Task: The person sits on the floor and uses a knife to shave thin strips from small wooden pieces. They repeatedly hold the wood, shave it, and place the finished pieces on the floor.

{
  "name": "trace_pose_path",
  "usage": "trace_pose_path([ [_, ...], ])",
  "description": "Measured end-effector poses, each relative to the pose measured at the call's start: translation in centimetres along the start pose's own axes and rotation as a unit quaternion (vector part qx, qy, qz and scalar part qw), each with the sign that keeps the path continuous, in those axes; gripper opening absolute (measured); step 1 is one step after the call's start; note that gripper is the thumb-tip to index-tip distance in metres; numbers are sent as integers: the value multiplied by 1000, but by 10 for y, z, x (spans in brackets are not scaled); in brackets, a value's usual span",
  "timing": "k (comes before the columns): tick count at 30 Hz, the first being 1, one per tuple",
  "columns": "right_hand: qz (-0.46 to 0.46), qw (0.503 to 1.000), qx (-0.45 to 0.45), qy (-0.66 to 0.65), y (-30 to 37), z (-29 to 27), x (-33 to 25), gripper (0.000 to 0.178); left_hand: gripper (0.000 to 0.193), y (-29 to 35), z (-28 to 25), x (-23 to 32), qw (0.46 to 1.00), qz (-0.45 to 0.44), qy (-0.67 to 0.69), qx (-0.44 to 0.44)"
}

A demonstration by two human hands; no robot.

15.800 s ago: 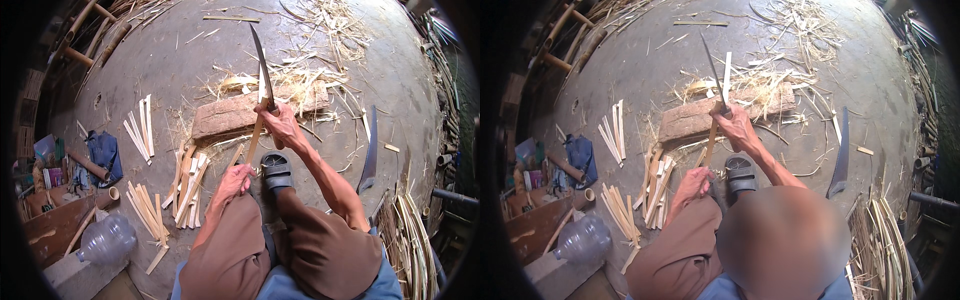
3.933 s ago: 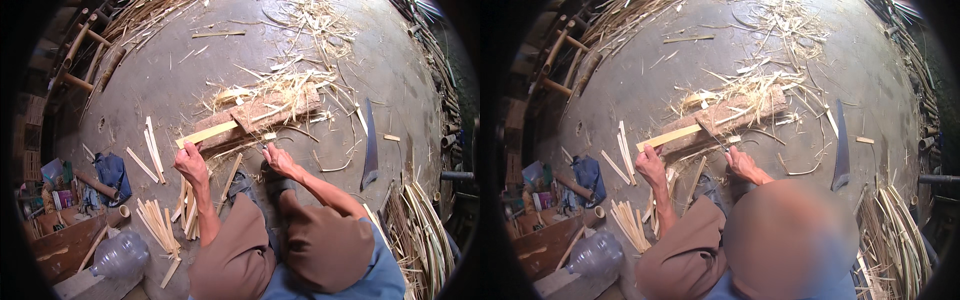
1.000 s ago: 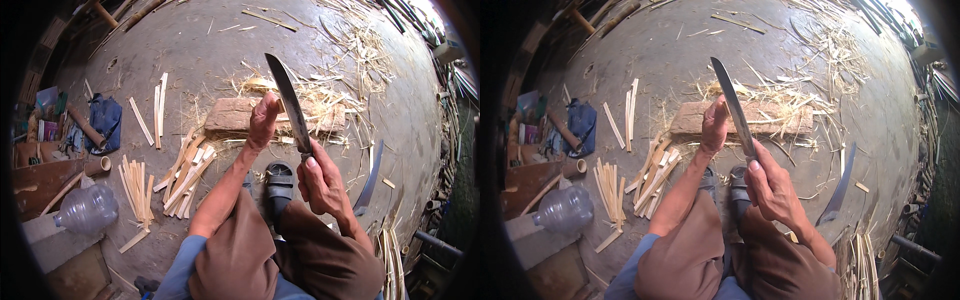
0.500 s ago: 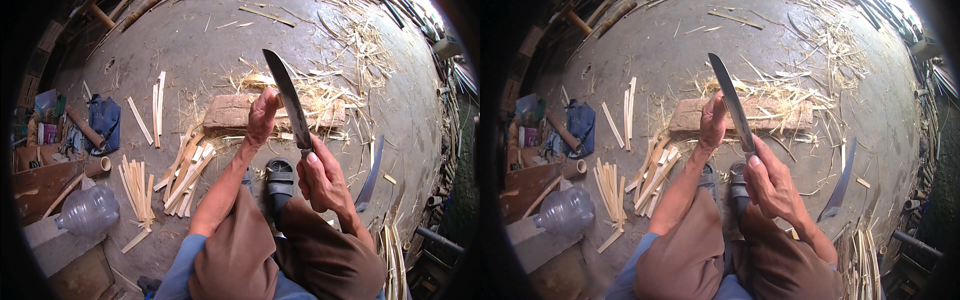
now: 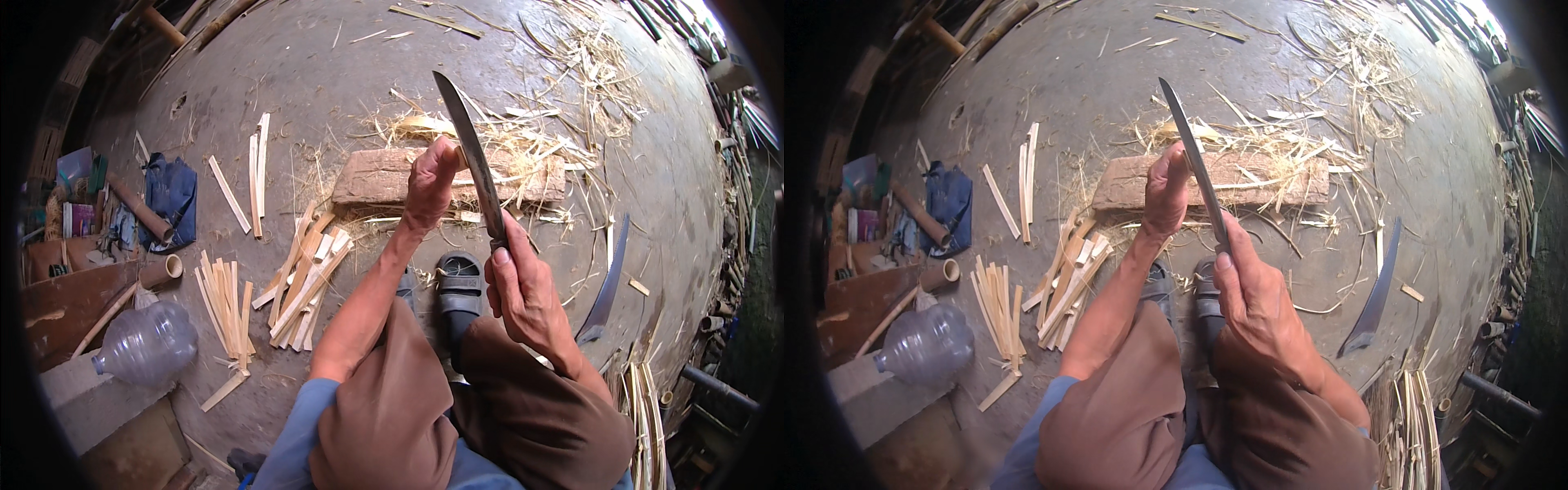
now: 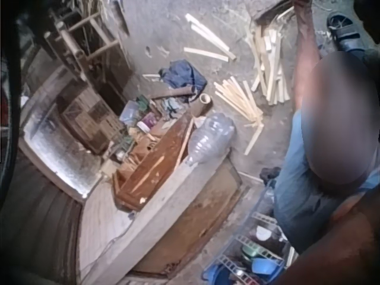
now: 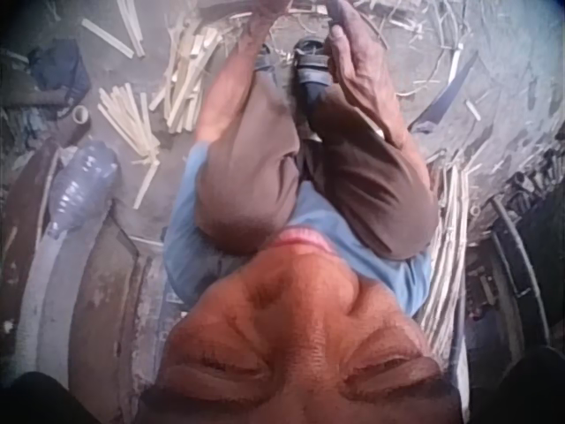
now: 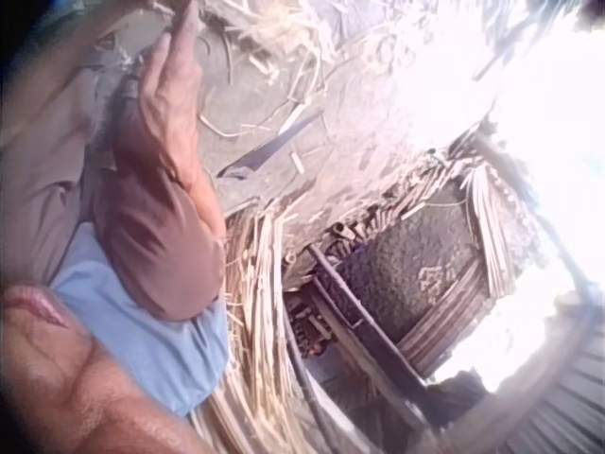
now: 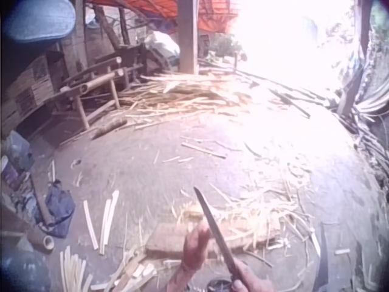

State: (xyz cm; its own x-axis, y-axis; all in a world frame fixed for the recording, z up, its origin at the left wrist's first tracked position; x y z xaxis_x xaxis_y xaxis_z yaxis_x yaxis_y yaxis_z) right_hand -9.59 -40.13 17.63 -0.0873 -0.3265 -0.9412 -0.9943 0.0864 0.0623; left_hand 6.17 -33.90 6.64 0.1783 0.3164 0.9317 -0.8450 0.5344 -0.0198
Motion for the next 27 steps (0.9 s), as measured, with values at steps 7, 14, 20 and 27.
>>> trace_pose_path([
  [7,-82,989,9,125,-2,-1,-4,49,45,0,1,-7,999,-32,-27,-7],
  [14,-76,987,18,140,-3,-4,-3,48,48,4,0,54,971,142,-152,122],
  [20,-36,992,18,116,-3,-2,2,47,36,13,1,188,821,353,-306,328],
  [27,-67,991,18,115,-2,0,-2,51,17,-30,113,276,754,498,-427,27],
])
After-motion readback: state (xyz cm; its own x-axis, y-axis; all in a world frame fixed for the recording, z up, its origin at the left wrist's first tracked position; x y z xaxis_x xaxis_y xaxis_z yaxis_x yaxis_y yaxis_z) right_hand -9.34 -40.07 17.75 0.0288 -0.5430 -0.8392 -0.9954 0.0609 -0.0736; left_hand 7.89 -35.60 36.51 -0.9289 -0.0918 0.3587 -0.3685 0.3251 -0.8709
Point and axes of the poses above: each hand's wrist, its own y-axis away from the middle knuckle, its own z-axis out of the palm, x = y × z, the point moved 9 cm from there along -y, towards the middle knuckle, and after that the axes turned 13 degrees about -z, right-handed, at the moved point
